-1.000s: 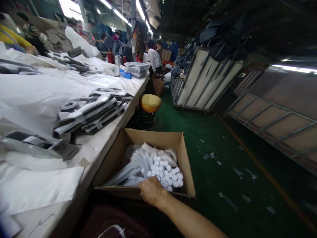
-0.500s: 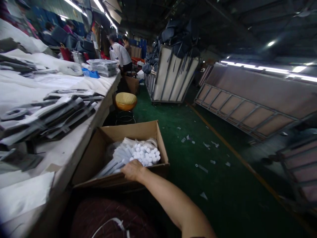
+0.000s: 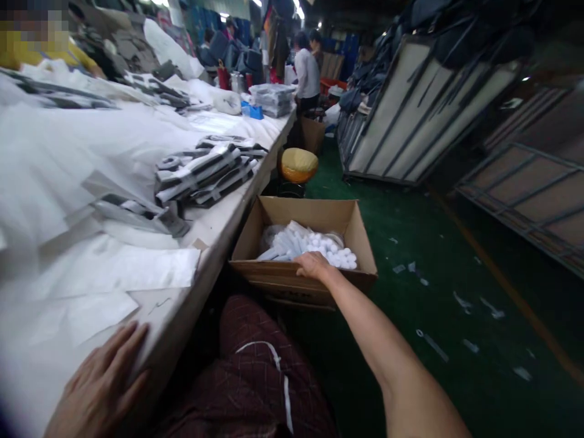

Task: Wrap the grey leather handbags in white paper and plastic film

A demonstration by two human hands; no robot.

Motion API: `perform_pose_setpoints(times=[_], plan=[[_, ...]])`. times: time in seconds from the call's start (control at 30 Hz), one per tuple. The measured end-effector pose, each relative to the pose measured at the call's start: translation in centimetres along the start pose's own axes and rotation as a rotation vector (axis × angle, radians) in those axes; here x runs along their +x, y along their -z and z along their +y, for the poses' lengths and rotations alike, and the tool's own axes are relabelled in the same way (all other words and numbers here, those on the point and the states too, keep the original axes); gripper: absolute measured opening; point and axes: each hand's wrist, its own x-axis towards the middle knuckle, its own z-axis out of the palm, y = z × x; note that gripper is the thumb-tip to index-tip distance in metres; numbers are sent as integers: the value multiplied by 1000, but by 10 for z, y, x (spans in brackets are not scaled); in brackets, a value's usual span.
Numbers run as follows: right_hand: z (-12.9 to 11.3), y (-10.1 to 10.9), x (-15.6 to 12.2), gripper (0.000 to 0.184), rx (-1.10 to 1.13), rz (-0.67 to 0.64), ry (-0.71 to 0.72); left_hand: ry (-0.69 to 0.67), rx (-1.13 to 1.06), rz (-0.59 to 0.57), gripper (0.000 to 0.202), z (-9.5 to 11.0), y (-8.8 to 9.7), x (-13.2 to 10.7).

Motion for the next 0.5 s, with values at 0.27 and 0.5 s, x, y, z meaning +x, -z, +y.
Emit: perform_pose_setpoints(times=[0.27,0.5], plan=[[-7,-29,-4,18,11,8,142,75,18,-77,65,7,10,-3],[-7,-49,19,15,347,136,224,204,-120,-186,75,29,29,-2]])
